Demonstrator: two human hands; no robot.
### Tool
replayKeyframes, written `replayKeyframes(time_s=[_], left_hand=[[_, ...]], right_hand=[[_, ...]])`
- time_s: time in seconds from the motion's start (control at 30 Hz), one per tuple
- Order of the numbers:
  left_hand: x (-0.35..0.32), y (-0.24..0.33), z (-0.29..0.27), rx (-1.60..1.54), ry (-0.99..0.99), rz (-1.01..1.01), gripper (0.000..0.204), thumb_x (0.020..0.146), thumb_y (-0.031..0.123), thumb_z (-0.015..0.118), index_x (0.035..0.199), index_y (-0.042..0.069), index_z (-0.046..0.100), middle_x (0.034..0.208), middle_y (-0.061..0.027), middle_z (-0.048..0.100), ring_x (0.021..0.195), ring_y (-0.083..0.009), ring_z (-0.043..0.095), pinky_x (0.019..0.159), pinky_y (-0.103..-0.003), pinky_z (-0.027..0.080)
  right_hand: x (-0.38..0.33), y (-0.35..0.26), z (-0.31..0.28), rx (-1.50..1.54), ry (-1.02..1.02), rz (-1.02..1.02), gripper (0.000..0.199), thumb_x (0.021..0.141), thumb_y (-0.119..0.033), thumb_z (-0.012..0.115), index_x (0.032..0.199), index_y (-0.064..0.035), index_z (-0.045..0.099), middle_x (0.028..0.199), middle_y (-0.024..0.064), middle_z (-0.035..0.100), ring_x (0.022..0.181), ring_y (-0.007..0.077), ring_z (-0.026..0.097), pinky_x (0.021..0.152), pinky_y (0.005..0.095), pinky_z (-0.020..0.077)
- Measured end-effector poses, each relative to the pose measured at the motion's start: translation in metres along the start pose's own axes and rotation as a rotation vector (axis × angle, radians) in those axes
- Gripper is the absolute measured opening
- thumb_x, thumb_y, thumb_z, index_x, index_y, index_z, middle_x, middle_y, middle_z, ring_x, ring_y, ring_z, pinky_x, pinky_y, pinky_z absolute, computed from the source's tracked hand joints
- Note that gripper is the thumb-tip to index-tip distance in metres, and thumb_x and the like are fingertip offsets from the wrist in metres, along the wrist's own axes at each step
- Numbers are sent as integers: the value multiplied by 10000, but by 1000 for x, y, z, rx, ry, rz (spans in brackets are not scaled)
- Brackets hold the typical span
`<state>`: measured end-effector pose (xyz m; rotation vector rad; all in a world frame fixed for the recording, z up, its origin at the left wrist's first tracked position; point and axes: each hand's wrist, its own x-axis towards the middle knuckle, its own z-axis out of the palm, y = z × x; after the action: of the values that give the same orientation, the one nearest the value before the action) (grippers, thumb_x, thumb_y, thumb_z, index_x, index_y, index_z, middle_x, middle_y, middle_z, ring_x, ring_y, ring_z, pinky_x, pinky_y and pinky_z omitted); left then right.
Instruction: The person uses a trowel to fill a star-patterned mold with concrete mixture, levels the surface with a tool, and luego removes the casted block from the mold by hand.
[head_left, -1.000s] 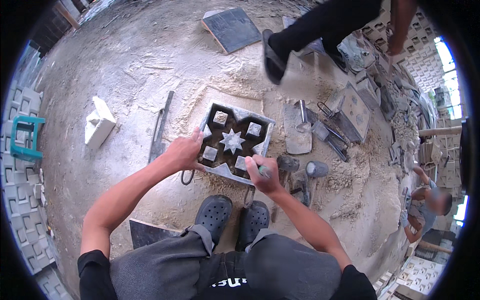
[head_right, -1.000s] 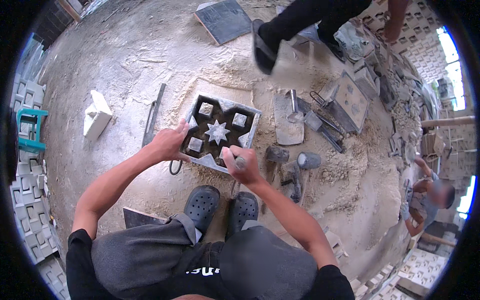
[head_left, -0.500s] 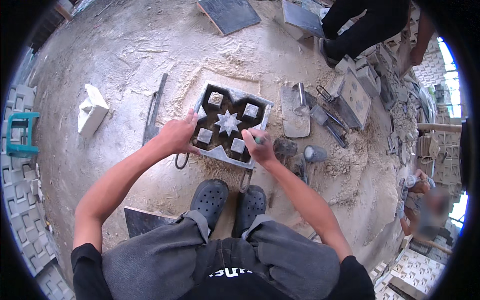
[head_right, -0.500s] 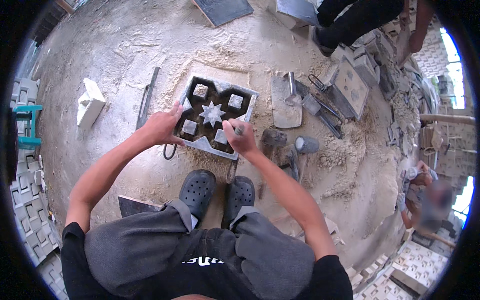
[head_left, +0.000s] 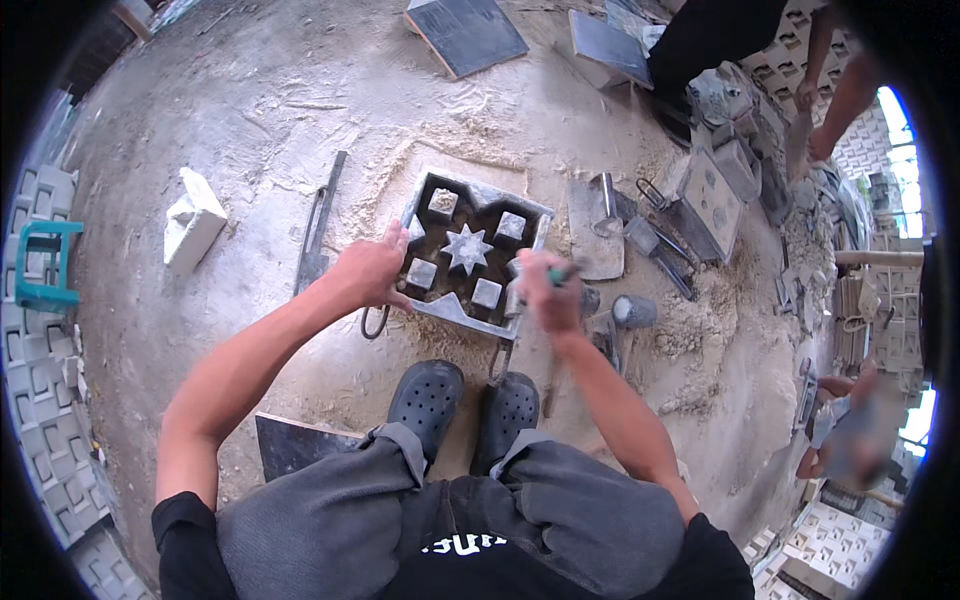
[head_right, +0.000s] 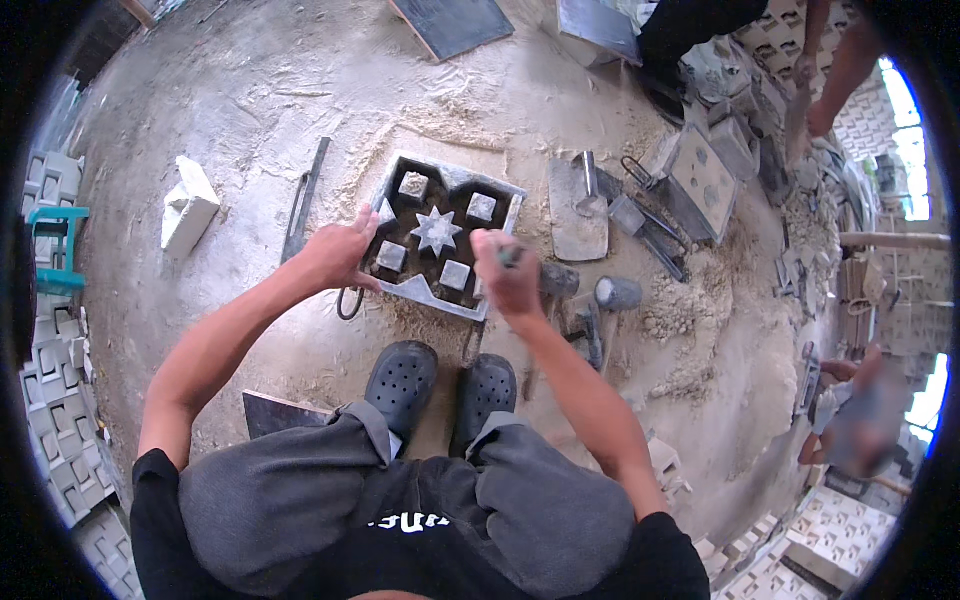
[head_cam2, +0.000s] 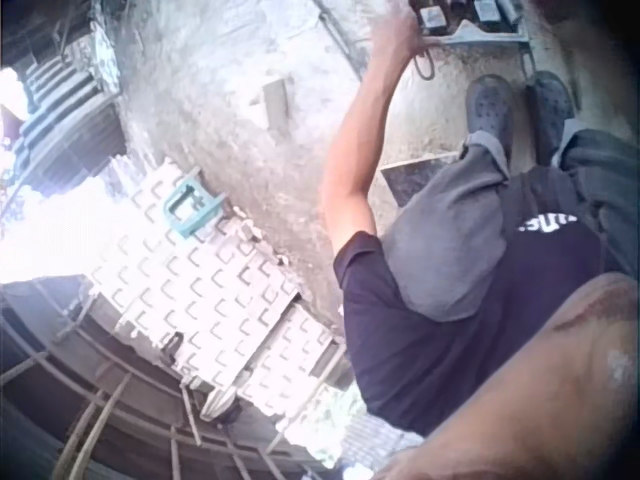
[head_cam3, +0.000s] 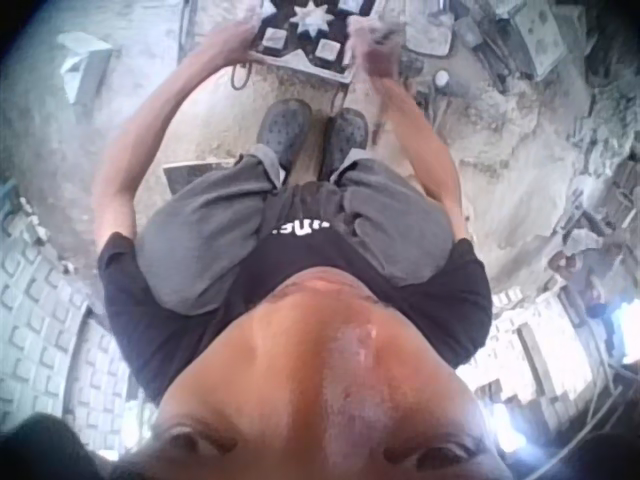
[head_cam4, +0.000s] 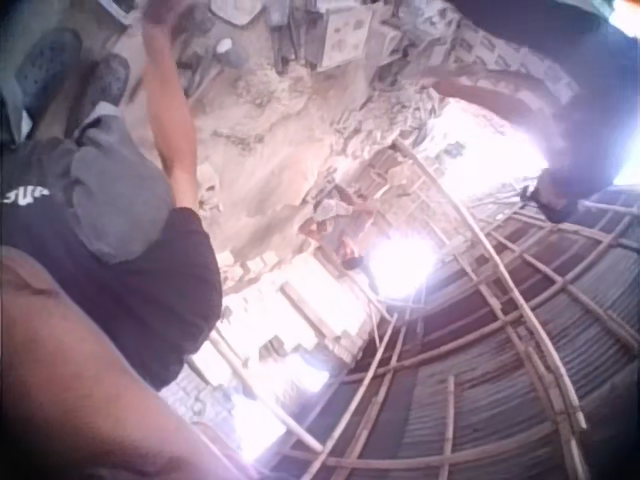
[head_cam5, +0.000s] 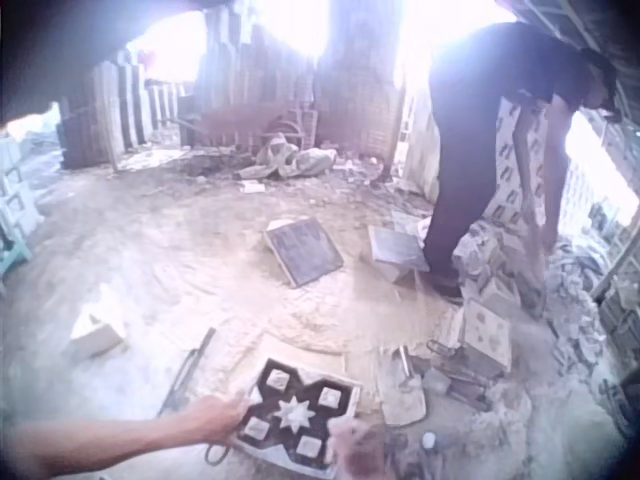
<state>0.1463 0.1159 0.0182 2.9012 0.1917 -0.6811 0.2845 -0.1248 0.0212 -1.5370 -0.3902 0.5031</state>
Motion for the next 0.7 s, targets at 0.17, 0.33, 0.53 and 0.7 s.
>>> replayKeyframes(time_s=[0.17,0.33,0.53,0.7], left_hand=[[-1,2,7,-41,22,10,1249,606,643,818,1452,-108,286,1490,-348,316,980,-443,658,862,-473,541],[-9,-5,8,-153,55,18,1209,632,610,818,1485,-44,264,1533,-301,279,1042,-445,633,896,-469,525],[-8,-9,13,-240,108,70,1205,657,629,789,1514,-16,239,1563,-255,259,1146,-414,599,917,-458,521],[-4,-11,6,-103,70,102,1204,667,720,721,1455,-90,305,1477,-337,348,815,-433,684,730,-466,563]], right_hand=[[-8,-63,-68,399,75,163,459,979,-244,578,575,-178,371,495,-58,334,429,85,316,450,289,292],[-31,-12,-116,188,172,464,399,960,-314,620,624,-178,454,508,-62,368,447,97,353,503,304,358],[-92,104,-139,-848,31,483,517,894,-506,661,805,3,637,700,135,649,650,336,610,650,444,473],[-104,92,-134,-1027,-157,643,471,900,-433,653,944,36,670,808,249,671,800,415,656,730,431,496]])
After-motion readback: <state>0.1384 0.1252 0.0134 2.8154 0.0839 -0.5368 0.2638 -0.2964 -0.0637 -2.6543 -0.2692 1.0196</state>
